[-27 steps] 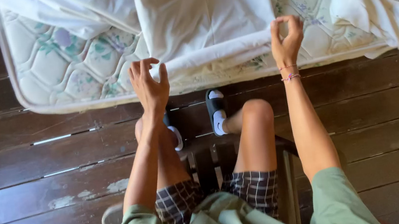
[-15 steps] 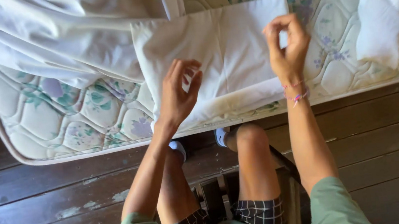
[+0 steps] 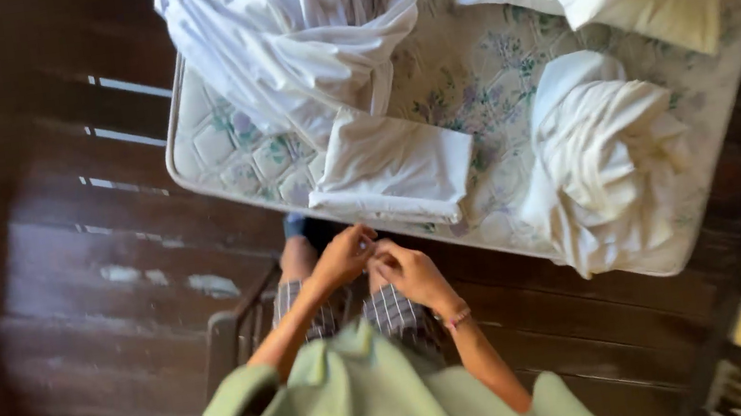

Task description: The person sits on a chair and puts a white pillow into a white pillowcase by hand. They insert the pillow, adjust the corners, and smooth the case over the pillow.

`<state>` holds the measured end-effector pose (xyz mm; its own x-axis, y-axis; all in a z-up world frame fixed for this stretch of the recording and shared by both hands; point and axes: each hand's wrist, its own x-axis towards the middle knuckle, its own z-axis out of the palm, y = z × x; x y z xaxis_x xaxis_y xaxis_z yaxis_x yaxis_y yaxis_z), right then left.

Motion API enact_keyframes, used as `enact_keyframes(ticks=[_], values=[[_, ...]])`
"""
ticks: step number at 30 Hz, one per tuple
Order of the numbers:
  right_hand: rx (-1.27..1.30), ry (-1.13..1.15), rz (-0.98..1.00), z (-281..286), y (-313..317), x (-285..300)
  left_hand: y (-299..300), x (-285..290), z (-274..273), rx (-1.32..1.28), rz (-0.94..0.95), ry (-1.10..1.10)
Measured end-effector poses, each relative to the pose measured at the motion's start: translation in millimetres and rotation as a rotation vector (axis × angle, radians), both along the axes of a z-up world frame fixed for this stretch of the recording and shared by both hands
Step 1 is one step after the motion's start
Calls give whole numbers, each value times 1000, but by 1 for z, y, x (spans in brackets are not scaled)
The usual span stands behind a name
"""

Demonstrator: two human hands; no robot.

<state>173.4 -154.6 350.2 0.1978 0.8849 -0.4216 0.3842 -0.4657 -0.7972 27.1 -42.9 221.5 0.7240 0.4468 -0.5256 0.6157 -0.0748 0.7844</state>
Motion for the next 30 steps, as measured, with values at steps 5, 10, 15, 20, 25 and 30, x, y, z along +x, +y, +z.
enact_keyframes(ticks=[5,10,15,20,25,30], values=[[20,-116,307,49,11,10,2,-7,88,-31,163,-77],[152,-179,420,48,72,59,46,-34,94,-25,463,-189],[169,-482,406,47,143,82,90,-90,84,5,708,-160],[173,-327,428,55,219,-3,163,-158,76,35,776,-168],[191,-169,416,45,320,-112,273,-250,136,60,765,-176],[153,-90,405,48,414,-202,364,-353,136,82,830,-159]])
